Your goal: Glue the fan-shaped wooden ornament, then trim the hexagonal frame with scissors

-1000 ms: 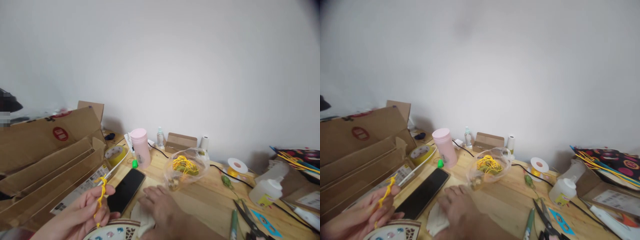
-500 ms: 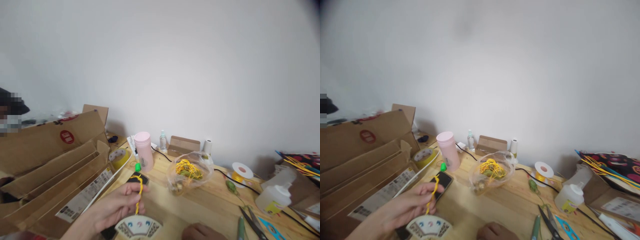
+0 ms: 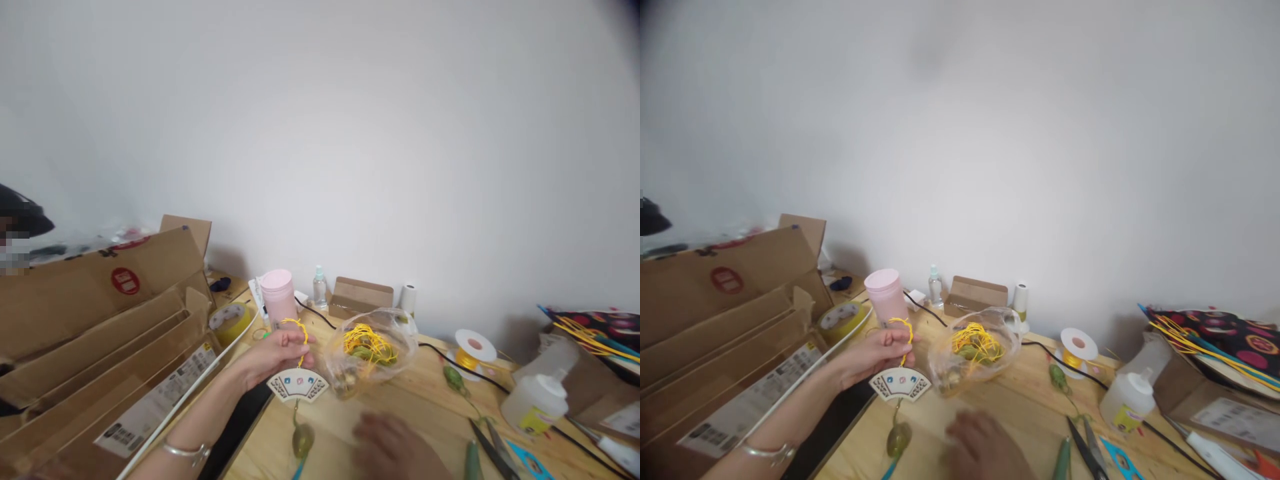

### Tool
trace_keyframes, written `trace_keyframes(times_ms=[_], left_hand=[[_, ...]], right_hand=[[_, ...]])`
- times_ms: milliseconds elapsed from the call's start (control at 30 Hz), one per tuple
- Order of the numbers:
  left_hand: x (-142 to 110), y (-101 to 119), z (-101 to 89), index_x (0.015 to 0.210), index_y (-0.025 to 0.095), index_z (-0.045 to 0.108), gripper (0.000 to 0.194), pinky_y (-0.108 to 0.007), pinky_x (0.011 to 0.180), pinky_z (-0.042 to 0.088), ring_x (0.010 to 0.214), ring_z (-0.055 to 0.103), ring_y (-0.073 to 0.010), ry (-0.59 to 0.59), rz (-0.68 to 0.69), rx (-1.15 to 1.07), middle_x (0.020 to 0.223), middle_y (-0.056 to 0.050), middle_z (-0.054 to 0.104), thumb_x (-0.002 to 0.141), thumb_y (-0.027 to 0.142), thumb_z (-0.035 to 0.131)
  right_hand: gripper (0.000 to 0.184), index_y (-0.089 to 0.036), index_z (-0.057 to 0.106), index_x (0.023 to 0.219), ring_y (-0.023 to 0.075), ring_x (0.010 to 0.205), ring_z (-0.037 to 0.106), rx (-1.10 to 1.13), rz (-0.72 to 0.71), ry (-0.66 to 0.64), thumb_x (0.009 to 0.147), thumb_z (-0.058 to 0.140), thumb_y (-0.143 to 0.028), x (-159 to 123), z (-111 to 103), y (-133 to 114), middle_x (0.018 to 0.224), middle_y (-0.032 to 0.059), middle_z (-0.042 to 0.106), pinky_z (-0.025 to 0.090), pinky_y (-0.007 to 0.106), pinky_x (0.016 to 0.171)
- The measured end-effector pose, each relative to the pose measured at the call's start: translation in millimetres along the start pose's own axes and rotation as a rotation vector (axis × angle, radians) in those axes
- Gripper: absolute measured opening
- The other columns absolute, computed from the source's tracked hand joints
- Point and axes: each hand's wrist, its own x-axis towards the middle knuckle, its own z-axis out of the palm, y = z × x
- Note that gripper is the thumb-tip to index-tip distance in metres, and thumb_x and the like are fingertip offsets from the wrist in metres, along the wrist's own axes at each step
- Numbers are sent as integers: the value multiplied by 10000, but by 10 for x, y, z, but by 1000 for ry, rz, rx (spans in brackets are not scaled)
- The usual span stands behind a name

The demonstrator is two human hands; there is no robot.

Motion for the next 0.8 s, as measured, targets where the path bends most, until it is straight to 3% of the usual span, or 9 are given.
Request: trace_keyframes(times_ms=[67, 100, 133, 233, 333, 433, 633, 733, 800], left_hand=[[51, -46, 20, 943, 123, 570, 442, -241, 609, 415, 630, 603, -139, 72, 47, 53, 653, -16, 663, 607, 377, 704], [82, -69, 35, 949, 127, 564, 456, -243, 603, 413, 626, 601, -140, 110, 71, 91, 648, -6, 658, 609, 402, 692], [119, -93, 51, 956, 129, 558, 463, -245, 597, 411, 625, 598, -142, 147, 95, 136, 644, 2, 653, 616, 420, 678], [258, -174, 90, 980, 121, 536, 400, -253, 583, 416, 610, 585, -135, 232, 164, 300, 632, 18, 634, 697, 394, 615], [404, -254, 99, 991, 131, 526, 274, -265, 545, 431, 529, 545, -107, 295, 207, 482, 645, 31, 604, 794, 321, 533], [523, -291, 99, 966, 142, 540, 227, -284, 560, 460, 544, 545, -103, 349, 227, 642, 697, 23, 595, 825, 314, 497], [714, -218, 147, 920, 137, 561, 221, -322, 632, 491, 661, 585, -126, 416, 208, 851, 801, -9, 613, 828, 325, 493], [613, -149, 181, 993, 141, 552, 259, -398, 753, 473, 820, 597, -179, 472, 226, 923, 926, -51, 625, 810, 321, 514], [387, -150, 206, 1063, 137, 535, 325, -443, 865, 416, 979, 559, -238, 506, 253, 954, 1025, -105, 619, 786, 308, 529]], right_hand=[[533, -228, 486, 1165, 268, 1145, 428, -149, 114, 99, 693, 619, -437, 260, -154, 12, 1235, 68, 525, 330, 404, 971], [578, -212, 459, 1197, 282, 1162, 400, -234, 170, 136, 684, 631, -417, 385, -195, 29, 1261, 88, 494, 299, 437, 983], [554, -203, 466, 1189, 279, 1133, 423, -316, 199, 134, 689, 630, -375, 492, -211, 57, 1218, 95, 525, 285, 455, 984], [170, -212, 620, 899, 204, 825, 574, -376, 232, 94, 778, 517, -154, 643, -179, 173, 797, 36, 669, 331, 419, 938], [160, -206, 630, 691, 187, 690, 580, -394, 246, 47, 760, 519, -113, 548, -181, 238, 671, 22, 664, 421, 343, 781], [142, -196, 635, 716, 198, 704, 580, -393, 270, 20, 732, 534, -97, 377, -279, 196, 723, 29, 673, 420, 319, 692], [152, -194, 626, 732, 200, 699, 562, -349, 298, -3, 713, 526, -82, 255, -355, 125, 719, 24, 658, 397, 312, 676], [149, -199, 622, 757, 199, 716, 552, -324, 308, 13, 736, 512, -100, 247, -335, 129, 730, 26, 652, 397, 315, 692], [157, -191, 620, 778, 205, 755, 548, -310, 320, 40, 731, 510, -89, 220, -358, 92, 773, 39, 651, 404, 318, 713]])
